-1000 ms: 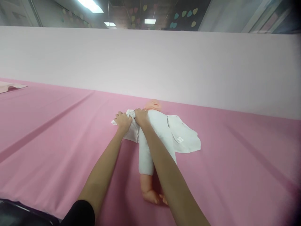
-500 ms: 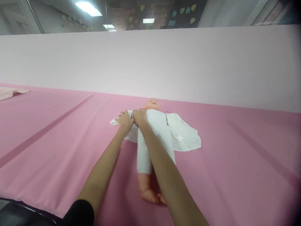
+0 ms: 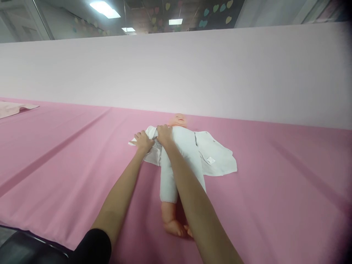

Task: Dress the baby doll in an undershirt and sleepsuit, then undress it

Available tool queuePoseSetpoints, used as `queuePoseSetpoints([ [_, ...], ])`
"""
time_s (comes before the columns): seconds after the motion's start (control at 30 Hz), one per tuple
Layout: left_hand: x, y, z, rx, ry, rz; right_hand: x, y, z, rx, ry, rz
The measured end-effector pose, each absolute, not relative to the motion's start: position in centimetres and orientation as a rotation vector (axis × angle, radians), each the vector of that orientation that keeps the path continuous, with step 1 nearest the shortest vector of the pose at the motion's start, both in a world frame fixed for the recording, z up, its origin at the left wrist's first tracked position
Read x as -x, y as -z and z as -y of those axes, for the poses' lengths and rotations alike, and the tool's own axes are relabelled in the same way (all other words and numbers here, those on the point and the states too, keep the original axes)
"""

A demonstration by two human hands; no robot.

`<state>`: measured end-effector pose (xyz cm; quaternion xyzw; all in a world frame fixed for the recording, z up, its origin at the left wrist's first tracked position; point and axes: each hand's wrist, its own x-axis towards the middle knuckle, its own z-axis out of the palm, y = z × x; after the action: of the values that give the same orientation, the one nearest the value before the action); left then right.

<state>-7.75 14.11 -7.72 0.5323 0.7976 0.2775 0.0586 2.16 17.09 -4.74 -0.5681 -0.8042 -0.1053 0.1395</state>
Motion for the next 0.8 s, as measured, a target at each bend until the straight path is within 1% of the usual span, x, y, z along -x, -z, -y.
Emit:
queuePoseSetpoints([
  [0.13,8.9,7.2,-14.3,-1.573,-0.876,-2.309,-2.4,4.6,-17.3,1.651,0.280,2.316],
  [0.33,10.0,7.4,-15.4,-1.439,-1.120,-2.100,-3.2,4.5,-17.4,1.627,0.284,2.281],
  [0.47,10.4,7.8,-16.1,-1.298,-1.233,-1.915,-3.7,4.2,-17.2,1.624,0.212,2.253],
  [0.6,11.0,7.6,-15.8,-1.086,-1.208,-1.597,-4.5,3.6,-17.5,1.640,0.079,2.216],
  [0.8,12.7,7.7,-14.7,-1.051,-1.127,-1.236,-5.5,3.5,-18.4,1.585,-0.019,2.201],
])
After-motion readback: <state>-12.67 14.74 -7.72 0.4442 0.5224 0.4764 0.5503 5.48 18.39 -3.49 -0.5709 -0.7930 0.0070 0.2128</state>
